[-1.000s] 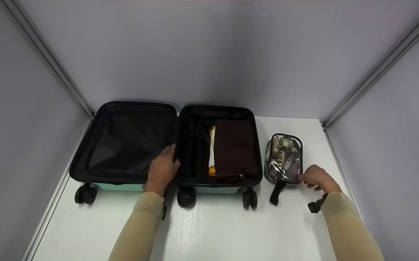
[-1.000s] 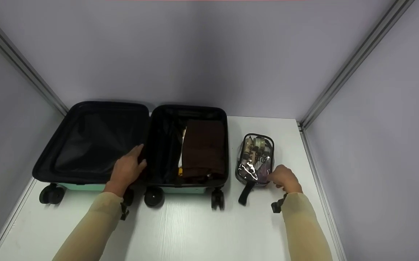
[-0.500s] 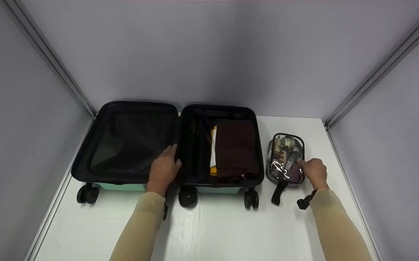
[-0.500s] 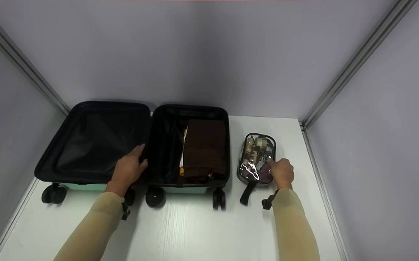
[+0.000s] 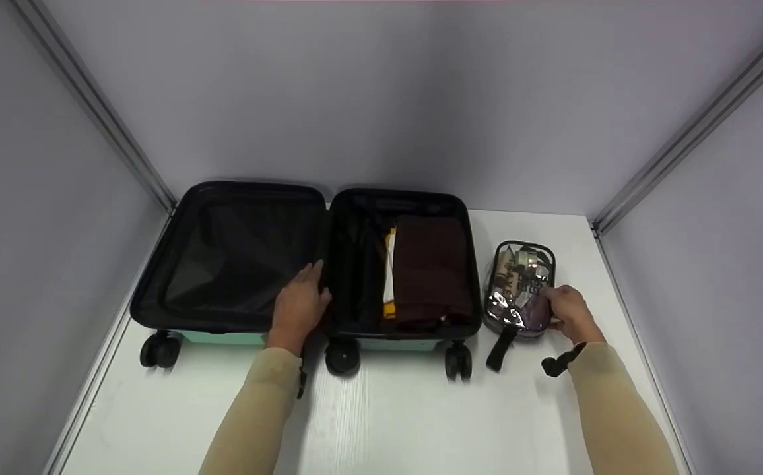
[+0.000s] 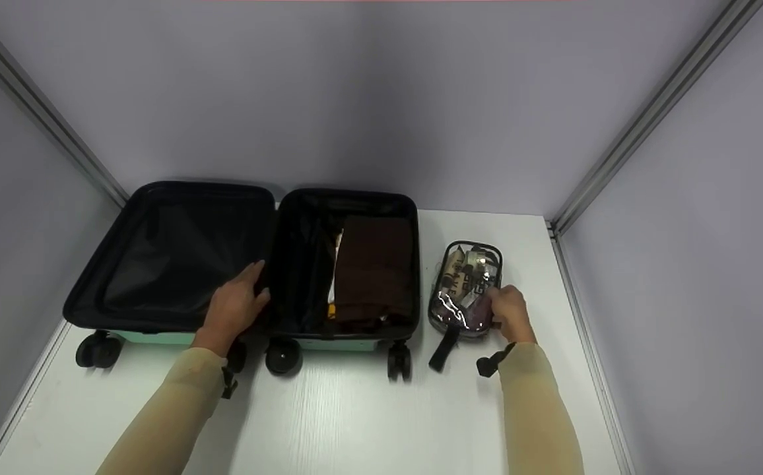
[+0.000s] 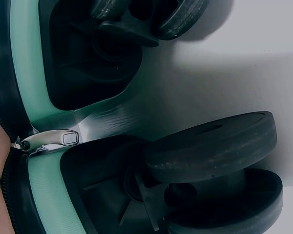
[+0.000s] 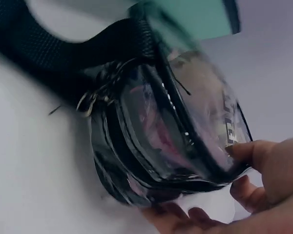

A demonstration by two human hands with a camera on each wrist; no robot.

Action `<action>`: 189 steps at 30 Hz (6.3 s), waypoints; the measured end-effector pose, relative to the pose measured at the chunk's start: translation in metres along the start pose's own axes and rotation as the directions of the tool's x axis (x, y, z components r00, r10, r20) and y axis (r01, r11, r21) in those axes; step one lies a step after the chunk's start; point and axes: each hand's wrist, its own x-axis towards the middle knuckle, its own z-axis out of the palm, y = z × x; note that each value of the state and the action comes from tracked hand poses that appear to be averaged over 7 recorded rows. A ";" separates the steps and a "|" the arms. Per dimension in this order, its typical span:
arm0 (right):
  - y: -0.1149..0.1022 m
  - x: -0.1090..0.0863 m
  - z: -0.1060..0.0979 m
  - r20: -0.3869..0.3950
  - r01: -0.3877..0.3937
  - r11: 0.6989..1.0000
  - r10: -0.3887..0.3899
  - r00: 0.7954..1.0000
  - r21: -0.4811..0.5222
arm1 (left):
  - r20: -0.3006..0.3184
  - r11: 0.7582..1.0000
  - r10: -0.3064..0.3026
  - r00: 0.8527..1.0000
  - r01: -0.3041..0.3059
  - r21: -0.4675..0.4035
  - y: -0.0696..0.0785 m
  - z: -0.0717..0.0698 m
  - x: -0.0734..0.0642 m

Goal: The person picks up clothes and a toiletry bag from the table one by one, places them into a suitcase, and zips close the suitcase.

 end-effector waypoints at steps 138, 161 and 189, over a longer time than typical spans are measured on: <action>-0.108 -0.085 0.308 0.394 0.489 0.274 -0.336 0.855 -0.828 | 0.052 1.000 -0.018 0.998 0.017 0.018 -0.008 -0.002 0.012; -0.083 -0.089 0.259 0.258 0.691 0.231 -0.810 0.527 -0.686 | 0.026 1.000 0.002 1.000 -0.002 0.009 -0.006 -0.002 0.012; -0.034 -0.064 0.184 -0.081 0.518 0.583 -0.709 0.700 -0.626 | 0.041 1.000 0.006 0.999 -0.006 0.017 -0.010 -0.002 0.012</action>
